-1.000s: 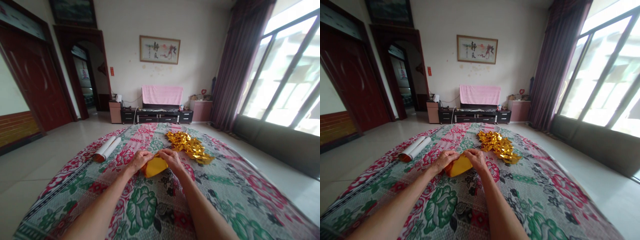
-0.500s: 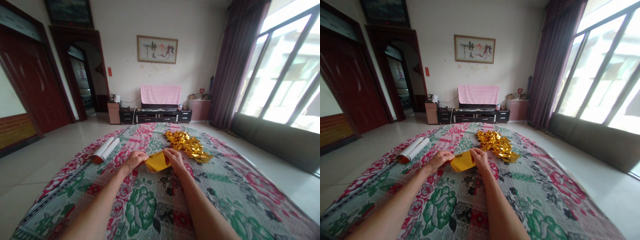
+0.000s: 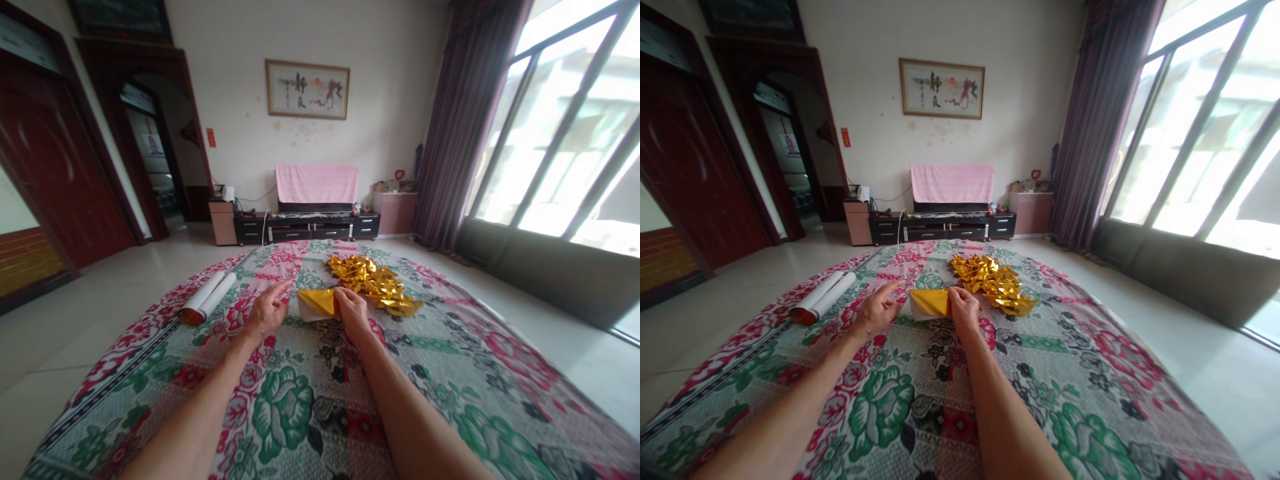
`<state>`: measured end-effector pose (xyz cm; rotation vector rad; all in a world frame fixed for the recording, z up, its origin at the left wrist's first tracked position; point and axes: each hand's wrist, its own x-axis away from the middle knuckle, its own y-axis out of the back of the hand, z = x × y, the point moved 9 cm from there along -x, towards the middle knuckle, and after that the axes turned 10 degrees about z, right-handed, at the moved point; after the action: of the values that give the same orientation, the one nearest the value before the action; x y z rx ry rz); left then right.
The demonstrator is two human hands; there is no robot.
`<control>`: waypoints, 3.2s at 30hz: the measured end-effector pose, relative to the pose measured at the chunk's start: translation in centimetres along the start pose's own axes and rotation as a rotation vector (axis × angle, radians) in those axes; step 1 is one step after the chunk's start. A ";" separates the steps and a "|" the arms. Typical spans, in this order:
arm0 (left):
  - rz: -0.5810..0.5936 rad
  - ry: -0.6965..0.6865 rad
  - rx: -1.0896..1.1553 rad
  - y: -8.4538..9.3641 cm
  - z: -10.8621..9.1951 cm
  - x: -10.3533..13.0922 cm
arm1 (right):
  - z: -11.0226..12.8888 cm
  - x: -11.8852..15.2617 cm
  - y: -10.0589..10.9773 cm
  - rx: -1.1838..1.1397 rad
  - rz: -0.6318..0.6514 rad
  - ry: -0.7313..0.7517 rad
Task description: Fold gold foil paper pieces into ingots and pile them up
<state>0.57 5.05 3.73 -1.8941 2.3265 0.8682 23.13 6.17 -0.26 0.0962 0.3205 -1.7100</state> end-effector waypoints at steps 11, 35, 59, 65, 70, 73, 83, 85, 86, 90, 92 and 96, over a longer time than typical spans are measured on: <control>0.160 -0.379 -0.608 -4.4 -5.2 1.3 | -1.0 -0.3 -0.7 0.011 0.053 -0.095; 0.358 -0.329 -0.455 -4.7 -2.2 0.9 | 3.3 2.6 -6.1 1.116 0.601 0.400; 0.266 0.082 -0.590 -4.2 0.8 -0.6 | 3.3 1.6 -3.0 0.831 0.585 0.284; 0.249 0.157 -0.591 -3.8 0.6 -0.6 | 3.1 1.4 -3.1 0.897 0.501 0.328; 0.200 0.180 -0.546 -3.4 0.6 -0.5 | 3.0 1.3 -3.2 0.958 0.497 0.352; 0.174 0.176 -0.437 -3.3 1.3 -0.5 | 3.2 1.5 -3.5 0.980 0.507 0.368; 0.106 0.168 -0.335 -3.2 2.5 -0.6 | 3.9 1.9 -3.7 1.026 0.496 0.365; 0.111 0.179 -0.391 -3.3 2.1 -0.5 | 3.8 1.8 -3.7 1.033 0.491 0.352; 0.114 0.183 -0.429 -3.3 1.9 -0.5 | 3.7 1.8 -3.6 1.034 0.488 0.347; 0.143 0.183 -0.610 -3.8 1.1 -0.4 | 3.4 1.5 -3.4 1.025 0.470 0.341; 0.171 0.182 -0.680 -4.0 1.0 -0.4 | 3.3 1.4 -3.3 1.019 0.458 0.334; 0.209 0.115 -0.731 -4.4 0.6 -0.3 | 3.3 1.4 -3.1 1.023 0.434 0.320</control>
<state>4.49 5.09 1.57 -1.9485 2.5207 1.8902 20.22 4.39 3.10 1.1103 -0.3556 -1.2674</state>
